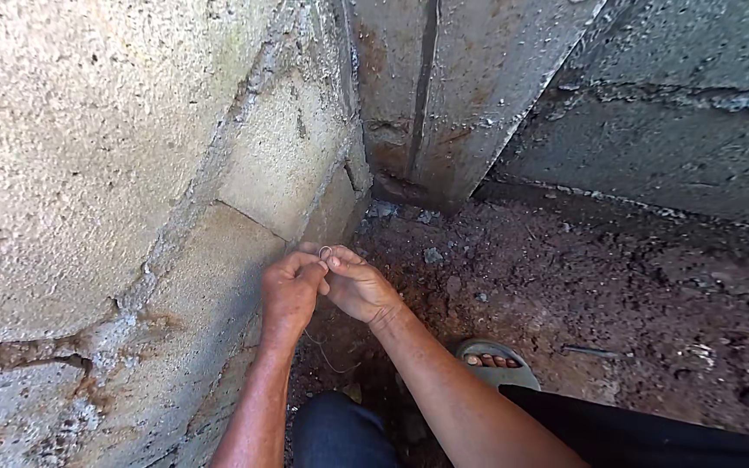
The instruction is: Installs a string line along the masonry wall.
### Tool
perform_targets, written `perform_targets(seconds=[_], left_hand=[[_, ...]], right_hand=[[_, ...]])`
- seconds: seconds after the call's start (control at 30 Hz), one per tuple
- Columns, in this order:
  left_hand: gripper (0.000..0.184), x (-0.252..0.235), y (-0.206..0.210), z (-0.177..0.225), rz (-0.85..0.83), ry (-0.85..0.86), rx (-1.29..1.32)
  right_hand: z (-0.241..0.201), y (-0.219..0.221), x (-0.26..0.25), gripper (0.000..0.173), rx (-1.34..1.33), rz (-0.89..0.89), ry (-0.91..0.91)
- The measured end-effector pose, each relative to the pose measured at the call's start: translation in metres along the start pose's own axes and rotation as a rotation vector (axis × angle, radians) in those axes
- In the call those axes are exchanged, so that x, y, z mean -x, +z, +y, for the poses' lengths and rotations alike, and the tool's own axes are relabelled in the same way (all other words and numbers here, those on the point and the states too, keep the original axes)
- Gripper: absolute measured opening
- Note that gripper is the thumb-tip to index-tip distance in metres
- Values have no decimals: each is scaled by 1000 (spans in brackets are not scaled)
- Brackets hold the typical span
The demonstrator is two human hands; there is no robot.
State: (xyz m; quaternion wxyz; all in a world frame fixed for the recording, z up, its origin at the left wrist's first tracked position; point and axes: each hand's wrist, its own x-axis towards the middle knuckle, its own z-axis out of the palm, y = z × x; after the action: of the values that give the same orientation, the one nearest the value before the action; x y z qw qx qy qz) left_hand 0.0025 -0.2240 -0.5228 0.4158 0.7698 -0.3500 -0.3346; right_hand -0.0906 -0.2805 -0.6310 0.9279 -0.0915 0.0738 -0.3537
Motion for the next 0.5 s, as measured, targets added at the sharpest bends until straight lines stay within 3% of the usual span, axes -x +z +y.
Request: perform_targets(seconds=[0.2, 0.5], left_hand=[[17, -6, 4, -26, 82, 256, -475], [16, -23, -10, -39, 12, 596, -803]], right_hand=[[4, 3, -5, 11, 65, 337, 77], [-7, 34, -17, 16, 78, 729, 282]])
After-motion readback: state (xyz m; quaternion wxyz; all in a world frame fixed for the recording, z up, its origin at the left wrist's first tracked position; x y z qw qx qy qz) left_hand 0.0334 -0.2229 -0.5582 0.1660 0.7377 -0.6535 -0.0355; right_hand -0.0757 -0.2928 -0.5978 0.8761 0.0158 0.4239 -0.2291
